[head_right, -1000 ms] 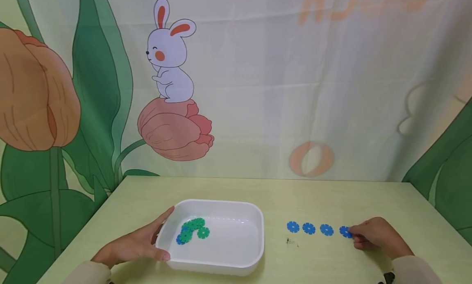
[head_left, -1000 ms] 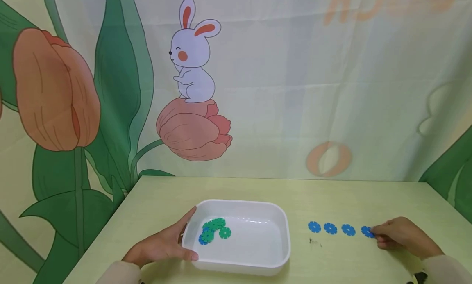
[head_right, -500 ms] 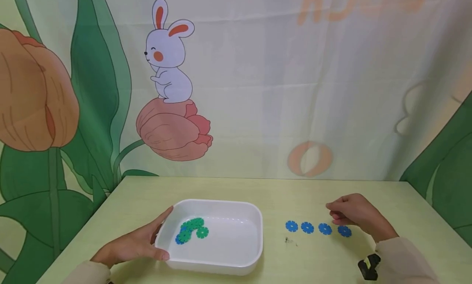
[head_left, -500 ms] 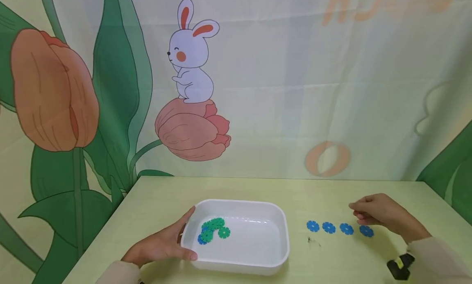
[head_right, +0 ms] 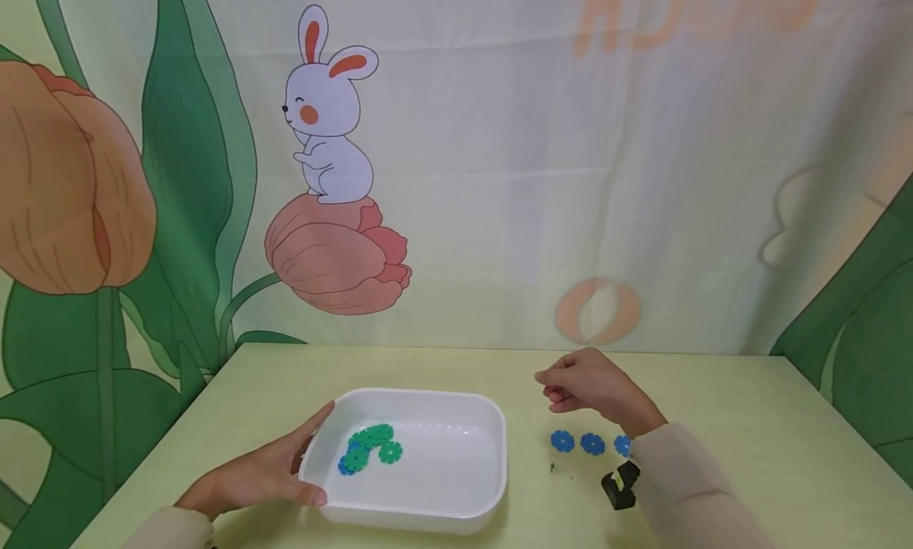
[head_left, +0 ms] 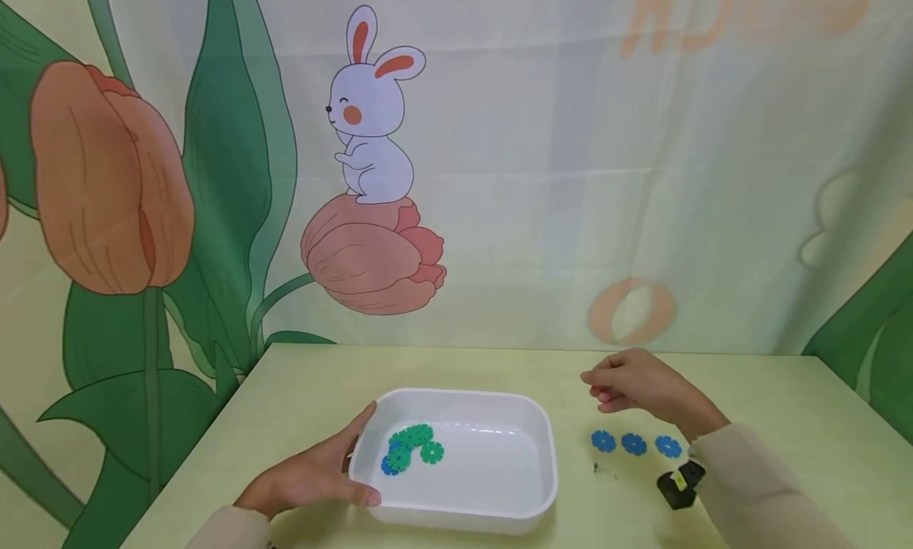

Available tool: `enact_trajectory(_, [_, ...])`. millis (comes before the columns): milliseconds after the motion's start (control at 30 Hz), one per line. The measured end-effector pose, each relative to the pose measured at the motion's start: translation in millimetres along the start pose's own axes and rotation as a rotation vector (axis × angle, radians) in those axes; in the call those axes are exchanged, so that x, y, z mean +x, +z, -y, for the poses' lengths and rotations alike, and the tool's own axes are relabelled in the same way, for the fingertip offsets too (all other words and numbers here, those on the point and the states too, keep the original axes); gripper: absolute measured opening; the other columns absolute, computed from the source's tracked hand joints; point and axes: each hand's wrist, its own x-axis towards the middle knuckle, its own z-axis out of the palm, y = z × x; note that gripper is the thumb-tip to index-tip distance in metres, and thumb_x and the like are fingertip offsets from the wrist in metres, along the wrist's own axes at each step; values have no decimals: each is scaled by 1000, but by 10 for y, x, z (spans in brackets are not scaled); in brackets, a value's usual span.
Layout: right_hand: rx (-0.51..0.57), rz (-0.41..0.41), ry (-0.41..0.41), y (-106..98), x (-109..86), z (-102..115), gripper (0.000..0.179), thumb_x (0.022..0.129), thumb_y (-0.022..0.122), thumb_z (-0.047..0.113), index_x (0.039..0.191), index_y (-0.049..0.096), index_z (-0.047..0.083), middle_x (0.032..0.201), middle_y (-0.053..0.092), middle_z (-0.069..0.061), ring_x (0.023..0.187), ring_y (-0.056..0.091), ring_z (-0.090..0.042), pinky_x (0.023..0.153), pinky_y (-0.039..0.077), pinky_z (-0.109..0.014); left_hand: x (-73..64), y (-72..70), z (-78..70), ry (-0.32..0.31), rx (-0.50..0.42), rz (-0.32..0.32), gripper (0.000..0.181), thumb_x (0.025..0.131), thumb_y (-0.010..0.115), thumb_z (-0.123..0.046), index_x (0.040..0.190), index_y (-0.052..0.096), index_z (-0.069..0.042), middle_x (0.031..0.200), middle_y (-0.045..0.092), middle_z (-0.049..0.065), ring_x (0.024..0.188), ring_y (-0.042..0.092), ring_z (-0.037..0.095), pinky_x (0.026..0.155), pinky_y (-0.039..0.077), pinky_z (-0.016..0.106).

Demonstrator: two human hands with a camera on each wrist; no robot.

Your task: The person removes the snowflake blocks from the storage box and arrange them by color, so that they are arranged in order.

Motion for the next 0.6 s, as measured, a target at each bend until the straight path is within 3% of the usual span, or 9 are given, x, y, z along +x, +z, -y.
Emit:
enact_trajectory(333, [15,54,-17,531,201,384,19,95,67,15,92,66,-5,78,62,-9,66,60,-13,71,59,-31,14,-5,11,-16,-3,-7,121,81,86,-26,161,-4,-13,161,17,22,138,31,37,113,25,59])
enact_trajectory(600, [53,114,-31,883,345,526,16,94,68,11,91,67,-5,75,61,-7,63,59,-12,69,59,-30,11,-1,4,-9,-17,-2,119,82,85,-25,161,-4,-12,160,18,23,135,33,37,113,25,59])
